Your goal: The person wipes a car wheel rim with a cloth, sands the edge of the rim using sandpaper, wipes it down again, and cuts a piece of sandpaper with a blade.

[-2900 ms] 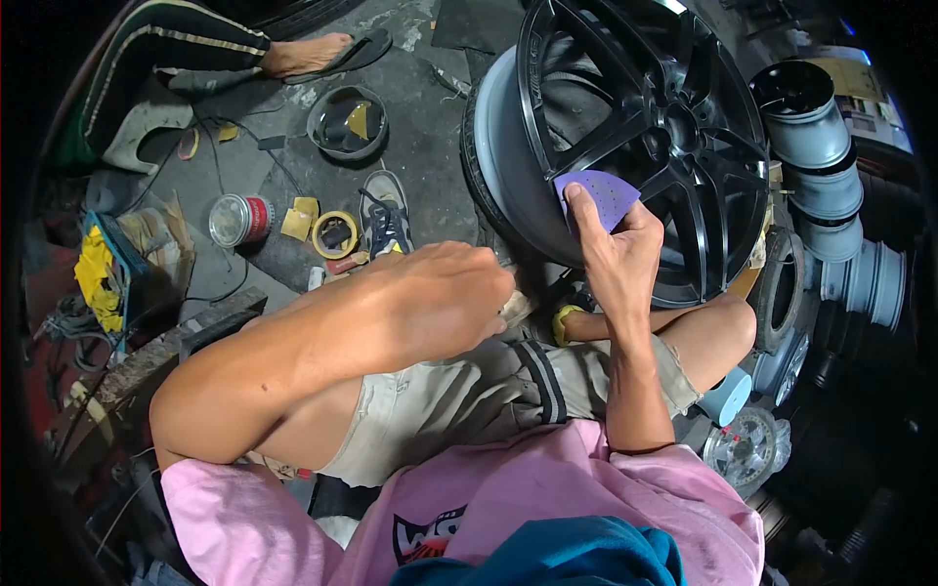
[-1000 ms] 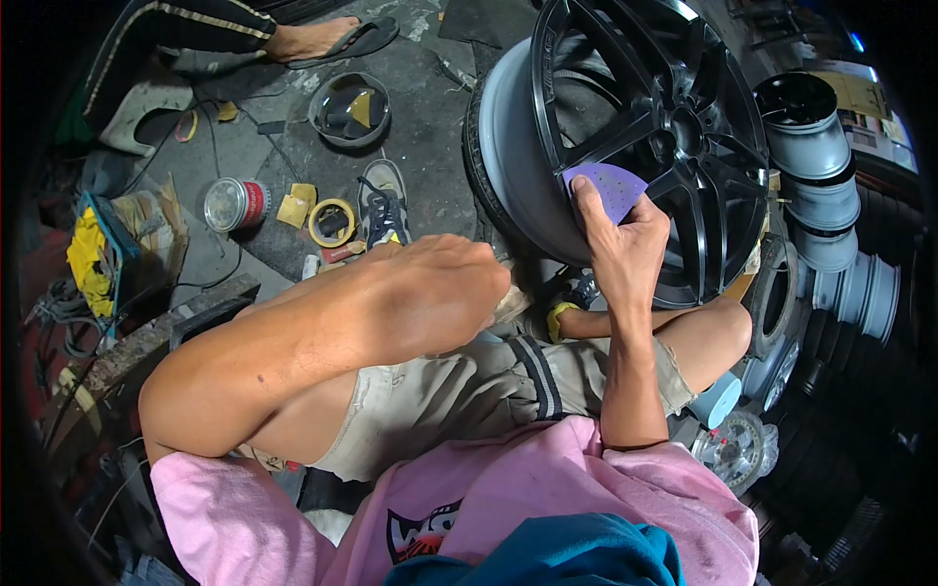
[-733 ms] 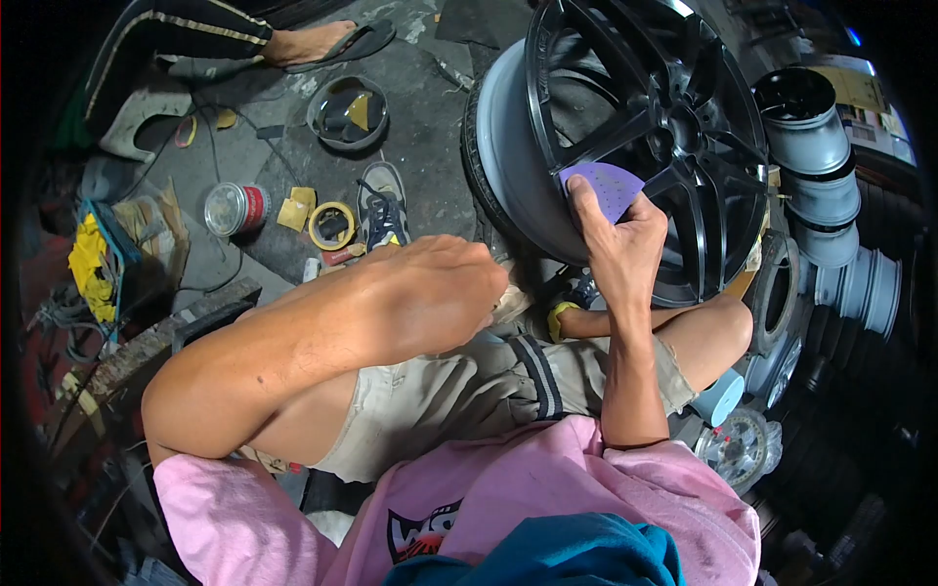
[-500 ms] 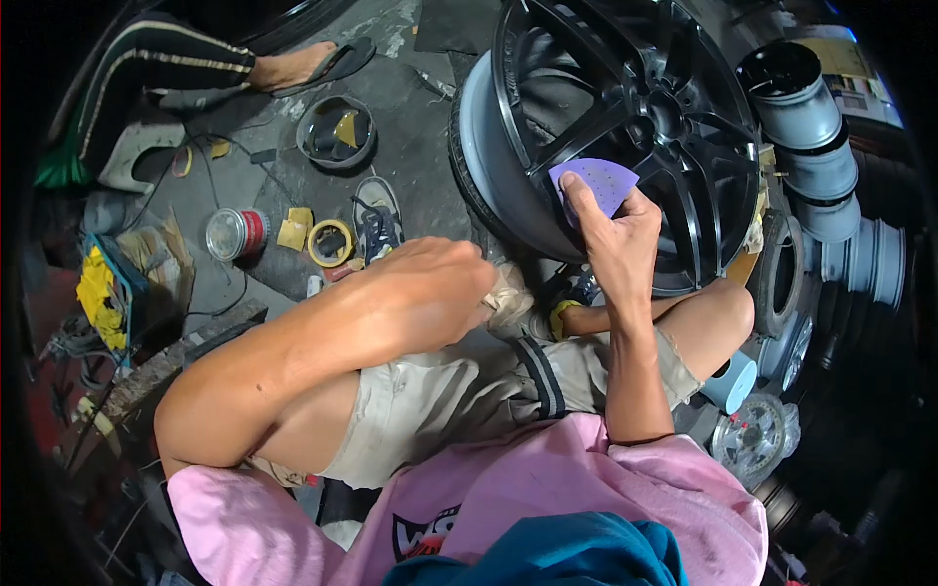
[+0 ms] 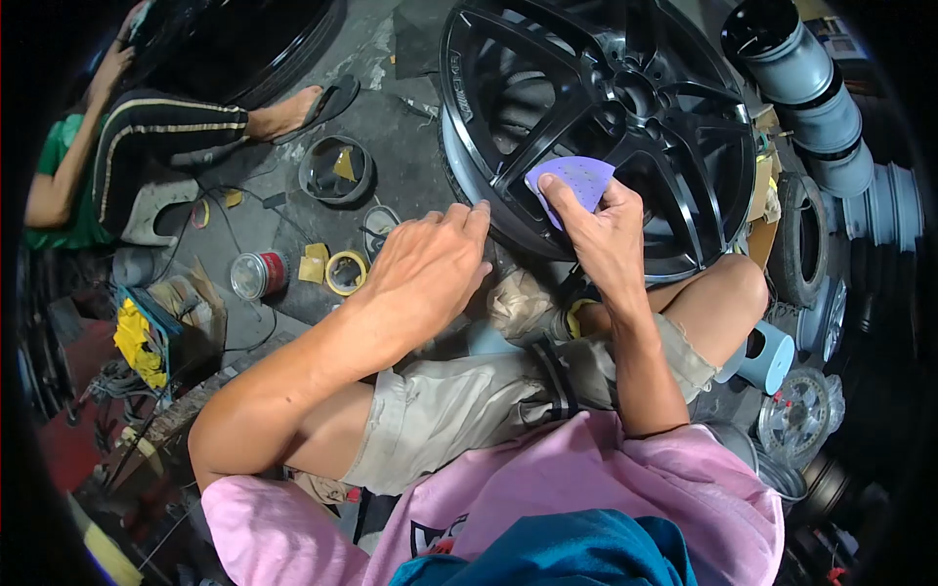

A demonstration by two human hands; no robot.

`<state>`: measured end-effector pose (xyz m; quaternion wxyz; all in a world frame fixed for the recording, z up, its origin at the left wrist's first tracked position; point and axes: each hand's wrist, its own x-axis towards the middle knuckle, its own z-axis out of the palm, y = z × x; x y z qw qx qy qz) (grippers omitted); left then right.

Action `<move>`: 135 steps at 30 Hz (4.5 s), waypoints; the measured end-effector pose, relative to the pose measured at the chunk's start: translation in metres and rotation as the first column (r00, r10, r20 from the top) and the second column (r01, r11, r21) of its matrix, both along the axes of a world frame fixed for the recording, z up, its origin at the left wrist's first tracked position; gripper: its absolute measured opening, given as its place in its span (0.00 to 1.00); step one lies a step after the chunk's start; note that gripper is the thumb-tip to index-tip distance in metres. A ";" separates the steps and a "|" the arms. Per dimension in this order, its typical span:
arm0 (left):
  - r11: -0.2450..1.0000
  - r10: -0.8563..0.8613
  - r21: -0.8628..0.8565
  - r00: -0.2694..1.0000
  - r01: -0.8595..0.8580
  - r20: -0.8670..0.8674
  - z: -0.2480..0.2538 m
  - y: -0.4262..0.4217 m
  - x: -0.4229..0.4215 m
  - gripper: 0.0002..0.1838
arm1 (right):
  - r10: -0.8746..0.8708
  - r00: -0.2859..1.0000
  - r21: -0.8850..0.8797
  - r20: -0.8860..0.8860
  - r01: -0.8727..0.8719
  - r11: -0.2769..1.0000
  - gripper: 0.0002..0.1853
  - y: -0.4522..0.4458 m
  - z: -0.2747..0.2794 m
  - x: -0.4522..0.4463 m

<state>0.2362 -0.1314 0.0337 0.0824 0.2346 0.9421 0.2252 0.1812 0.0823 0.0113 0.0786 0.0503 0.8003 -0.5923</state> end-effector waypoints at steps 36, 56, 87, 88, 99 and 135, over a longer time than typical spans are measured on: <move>0.989 -0.083 -0.130 0.996 0.077 -0.039 0.006 0.011 0.011 0.27 | 0.189 0.970 0.261 -0.151 -0.145 0.954 0.13 -0.018 0.005 -0.004; 0.992 -0.122 -0.029 0.987 0.120 -0.103 0.008 0.000 0.020 0.16 | 0.176 0.978 0.280 -0.112 -0.139 0.950 0.14 -0.024 0.006 -0.006; 0.994 -0.111 -0.015 0.992 0.111 -0.060 0.014 -0.003 0.022 0.21 | 0.141 0.985 0.297 -0.097 -0.107 0.949 0.14 -0.027 0.005 -0.004; 0.994 -0.111 -0.016 0.992 0.110 -0.059 0.012 -0.003 0.023 0.21 | 0.133 0.986 0.283 -0.103 -0.099 0.954 0.14 -0.027 0.004 -0.004; 0.994 -0.112 -0.024 0.992 0.111 -0.055 0.009 -0.001 0.021 0.18 | 0.125 0.987 0.290 -0.105 -0.090 0.953 0.14 -0.027 0.004 -0.004; 0.980 -0.100 0.151 0.978 0.129 -0.183 0.006 -0.008 0.029 0.24 | 0.143 0.982 0.294 -0.127 -0.100 0.951 0.13 -0.027 0.004 -0.005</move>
